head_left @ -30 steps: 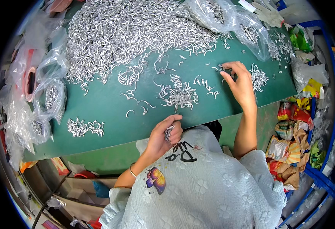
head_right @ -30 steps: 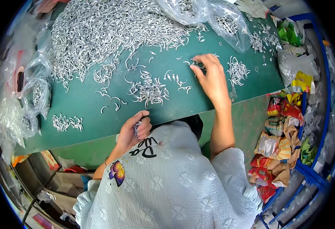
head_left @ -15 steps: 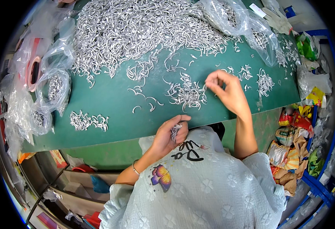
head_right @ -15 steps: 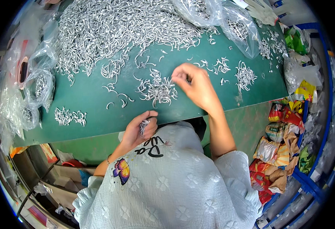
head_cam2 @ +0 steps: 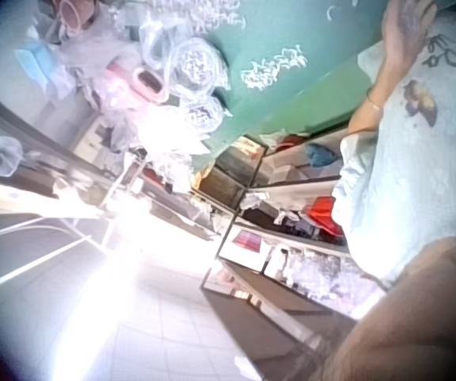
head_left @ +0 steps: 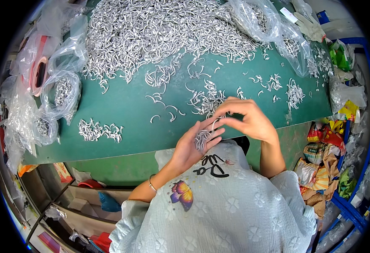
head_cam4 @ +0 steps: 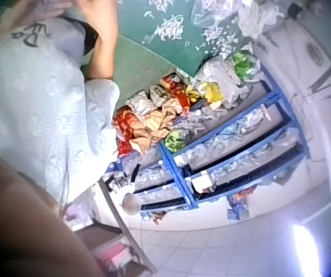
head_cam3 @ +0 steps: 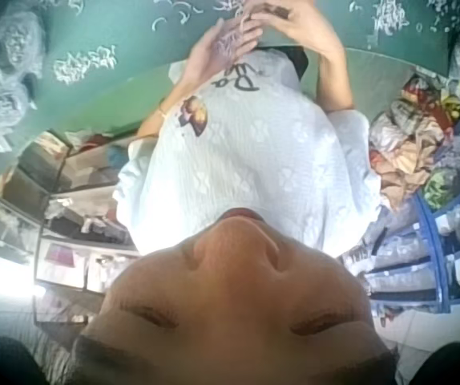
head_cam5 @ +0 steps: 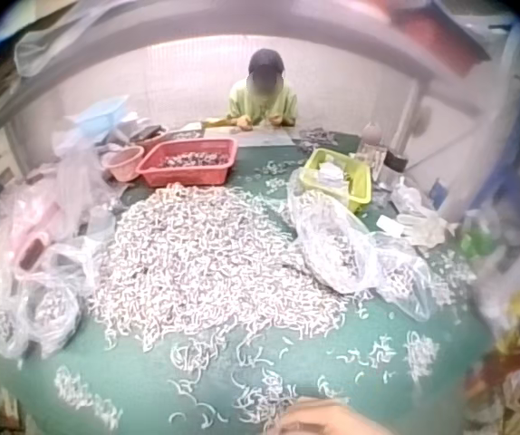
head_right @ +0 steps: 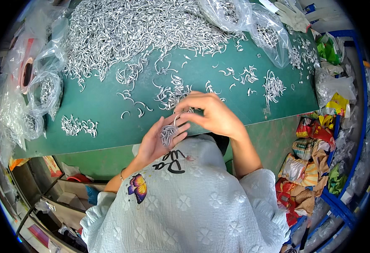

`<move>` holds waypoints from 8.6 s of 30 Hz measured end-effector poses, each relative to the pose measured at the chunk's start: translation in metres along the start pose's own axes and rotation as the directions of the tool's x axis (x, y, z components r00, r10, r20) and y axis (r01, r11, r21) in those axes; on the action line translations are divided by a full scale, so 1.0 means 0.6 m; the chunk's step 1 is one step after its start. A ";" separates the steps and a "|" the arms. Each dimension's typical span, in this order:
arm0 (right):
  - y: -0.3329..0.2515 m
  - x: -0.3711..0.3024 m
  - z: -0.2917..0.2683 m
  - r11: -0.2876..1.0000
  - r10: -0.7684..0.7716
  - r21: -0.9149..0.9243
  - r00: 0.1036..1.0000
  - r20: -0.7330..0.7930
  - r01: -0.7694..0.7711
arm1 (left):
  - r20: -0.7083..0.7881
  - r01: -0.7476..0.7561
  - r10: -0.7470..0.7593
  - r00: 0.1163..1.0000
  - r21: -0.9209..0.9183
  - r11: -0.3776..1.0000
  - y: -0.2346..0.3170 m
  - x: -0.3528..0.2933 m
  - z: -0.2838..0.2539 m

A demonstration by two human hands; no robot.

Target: The person sorts small, silver-colored metal pieces from a large pile on a green table by hand, gathering them into their palm and then picking them one by one.

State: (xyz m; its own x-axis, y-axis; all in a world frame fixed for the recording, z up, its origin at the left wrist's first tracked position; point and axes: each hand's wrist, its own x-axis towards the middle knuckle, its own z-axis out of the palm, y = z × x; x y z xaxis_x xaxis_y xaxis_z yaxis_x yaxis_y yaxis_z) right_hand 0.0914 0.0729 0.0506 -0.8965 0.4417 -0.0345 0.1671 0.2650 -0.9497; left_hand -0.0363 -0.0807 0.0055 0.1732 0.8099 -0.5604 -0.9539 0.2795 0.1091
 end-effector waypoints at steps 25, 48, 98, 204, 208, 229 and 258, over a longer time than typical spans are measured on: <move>0.054 0.015 0.015 0.747 -0.128 -0.643 0.912 -0.390 -0.170 | 0.080 0.006 -0.008 0.997 0.034 0.999 -0.003 -0.003 -0.020; 0.033 -0.003 0.009 0.797 0.040 -0.540 0.915 -0.401 -0.271 | 0.048 0.041 -0.044 0.998 0.060 0.997 0.009 -0.012 -0.007; -0.004 0.018 0.011 0.992 -0.066 -0.096 0.990 0.126 0.079 | -0.299 -0.010 -0.012 0.954 -0.073 0.997 0.012 -0.010 0.051; -0.039 0.042 0.018 0.982 0.188 -0.064 0.958 0.215 -0.179 | -0.244 -0.132 0.144 0.959 0.065 0.989 0.008 -0.020 0.029; 0.006 0.060 0.043 0.896 0.083 -0.415 0.978 -0.191 -0.157 | -0.089 -0.048 0.055 0.995 0.076 0.996 0.004 -0.017 -0.008; 0.026 0.054 0.042 0.649 0.081 -0.729 0.973 -0.217 -0.216 | -0.012 0.038 -0.037 0.999 0.128 0.991 0.006 -0.021 -0.016; -0.023 0.059 0.031 0.890 0.237 -0.409 0.971 0.043 -0.199 | -0.113 -0.072 0.073 0.991 0.016 0.997 0.010 -0.022 0.007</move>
State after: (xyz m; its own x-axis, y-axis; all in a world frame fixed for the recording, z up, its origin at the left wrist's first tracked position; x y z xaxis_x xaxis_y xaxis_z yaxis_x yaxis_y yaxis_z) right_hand 0.0498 0.0690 0.0569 -0.8483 0.4544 -0.2718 0.4952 0.4990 -0.7112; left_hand -0.0435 -0.0873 0.0171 0.0741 0.7648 -0.6400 -0.9600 0.2285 0.1619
